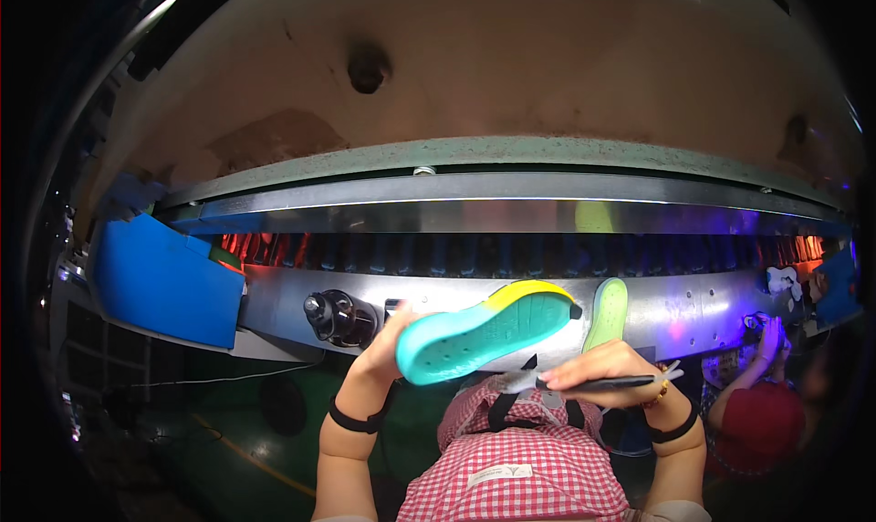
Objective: Applying glue to the bottom of shoe soles using a brush.
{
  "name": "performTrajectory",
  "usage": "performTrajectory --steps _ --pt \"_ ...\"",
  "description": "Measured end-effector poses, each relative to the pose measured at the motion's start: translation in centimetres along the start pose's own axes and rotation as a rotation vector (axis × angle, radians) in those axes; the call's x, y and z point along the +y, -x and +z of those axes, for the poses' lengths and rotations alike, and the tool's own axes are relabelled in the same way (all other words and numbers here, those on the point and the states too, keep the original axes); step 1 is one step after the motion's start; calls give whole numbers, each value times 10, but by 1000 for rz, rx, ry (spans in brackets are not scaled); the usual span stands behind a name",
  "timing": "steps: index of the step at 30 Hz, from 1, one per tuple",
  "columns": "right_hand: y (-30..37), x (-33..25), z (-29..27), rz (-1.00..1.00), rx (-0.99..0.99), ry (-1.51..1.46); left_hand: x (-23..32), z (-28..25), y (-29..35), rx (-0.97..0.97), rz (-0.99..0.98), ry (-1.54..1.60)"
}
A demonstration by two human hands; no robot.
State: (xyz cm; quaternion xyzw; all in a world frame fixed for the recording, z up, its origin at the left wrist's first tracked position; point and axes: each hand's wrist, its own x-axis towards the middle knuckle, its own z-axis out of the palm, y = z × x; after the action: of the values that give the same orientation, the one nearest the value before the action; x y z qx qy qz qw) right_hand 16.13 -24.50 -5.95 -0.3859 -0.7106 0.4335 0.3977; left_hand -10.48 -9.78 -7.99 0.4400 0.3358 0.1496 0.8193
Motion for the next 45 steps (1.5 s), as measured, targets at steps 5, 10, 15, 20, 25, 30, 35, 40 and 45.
performTrajectory --steps 5,10,15,20,25,30,35,40,45 --pt "-12 -10 7 -109 205 35 -57 24 -42 -582 342 1048" --pt "-20 29 26 215 360 -133 -78 41 -49 -224 107 820" --pt "-39 23 37 -171 356 343 -79 50 -54 -9 283 783" --pt "-22 -2 39 -137 -6 317 -62 42 -41 124 375 834" --pt "-41 5 31 -60 308 89 -49 62 -34 -14 402 812" --pt "-32 -11 42 -171 104 -73 -45 51 -35 -132 571 915" --pt "-23 8 36 -82 158 15 -39 46 -32 -97 640 816" --pt "-22 15 26 -71 -5 -340 -26 43 -23 -254 697 790" --pt "-29 19 51 117 315 -879 -27 58 -11 -85 589 622"
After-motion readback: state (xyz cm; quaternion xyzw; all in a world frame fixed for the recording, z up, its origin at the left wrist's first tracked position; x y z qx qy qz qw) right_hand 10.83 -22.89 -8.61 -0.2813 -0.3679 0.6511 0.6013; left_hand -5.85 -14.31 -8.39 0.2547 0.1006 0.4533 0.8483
